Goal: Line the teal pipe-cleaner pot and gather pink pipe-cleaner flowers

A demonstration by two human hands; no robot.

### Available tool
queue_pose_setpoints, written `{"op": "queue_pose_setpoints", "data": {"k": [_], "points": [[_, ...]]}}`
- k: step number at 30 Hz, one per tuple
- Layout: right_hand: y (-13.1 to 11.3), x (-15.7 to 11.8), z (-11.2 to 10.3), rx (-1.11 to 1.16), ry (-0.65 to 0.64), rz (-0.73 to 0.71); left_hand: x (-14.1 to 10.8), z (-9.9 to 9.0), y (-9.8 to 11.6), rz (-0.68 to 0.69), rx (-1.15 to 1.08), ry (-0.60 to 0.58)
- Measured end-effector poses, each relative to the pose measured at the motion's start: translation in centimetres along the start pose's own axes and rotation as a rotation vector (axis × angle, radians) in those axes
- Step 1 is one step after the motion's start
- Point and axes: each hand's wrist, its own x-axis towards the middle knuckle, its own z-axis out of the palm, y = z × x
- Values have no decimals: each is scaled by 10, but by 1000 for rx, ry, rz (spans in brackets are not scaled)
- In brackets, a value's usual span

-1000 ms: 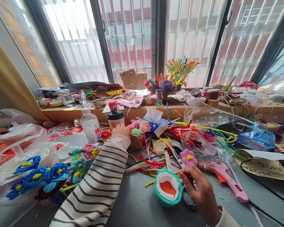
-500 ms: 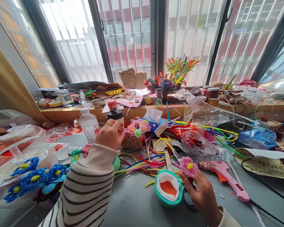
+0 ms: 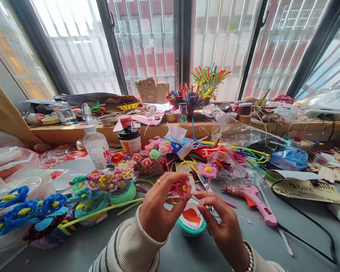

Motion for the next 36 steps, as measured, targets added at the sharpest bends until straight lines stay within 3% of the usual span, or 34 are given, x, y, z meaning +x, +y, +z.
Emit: {"op": "queue_pose_setpoints", "data": {"k": [7, 10, 14, 19, 21, 24, 26, 30, 33, 36], "points": [[1, -5, 6, 29, -6, 5, -7, 28, 2, -243, -495, 166], [3, -6, 6, 15, 26, 1, -10, 38, -7, -355, -712, 140], [5, -6, 7, 6, 26, 37, -15, 45, -25, -374, -684, -8], [5, -6, 8, 6, -24, 83, -18, 49, -33, -307, -551, -37], [6, -7, 7, -28, 1, 69, -19, 47, -32, -318, -562, 24], [11, -9, 3, -135, 92, 47, -14, 33, -34, -345, -543, 234], [15, -9, 1, -180, 122, 57, -5, 12, -39, -348, -481, 372], [21, -10, 1, -181, 102, 66, 23, -41, -57, -372, -46, 685], [23, -12, 2, -205, 104, 43, 44, -68, -76, -427, 226, 647], [25, -13, 2, -219, 114, 18, 60, -76, -95, -482, 379, 464]]}}
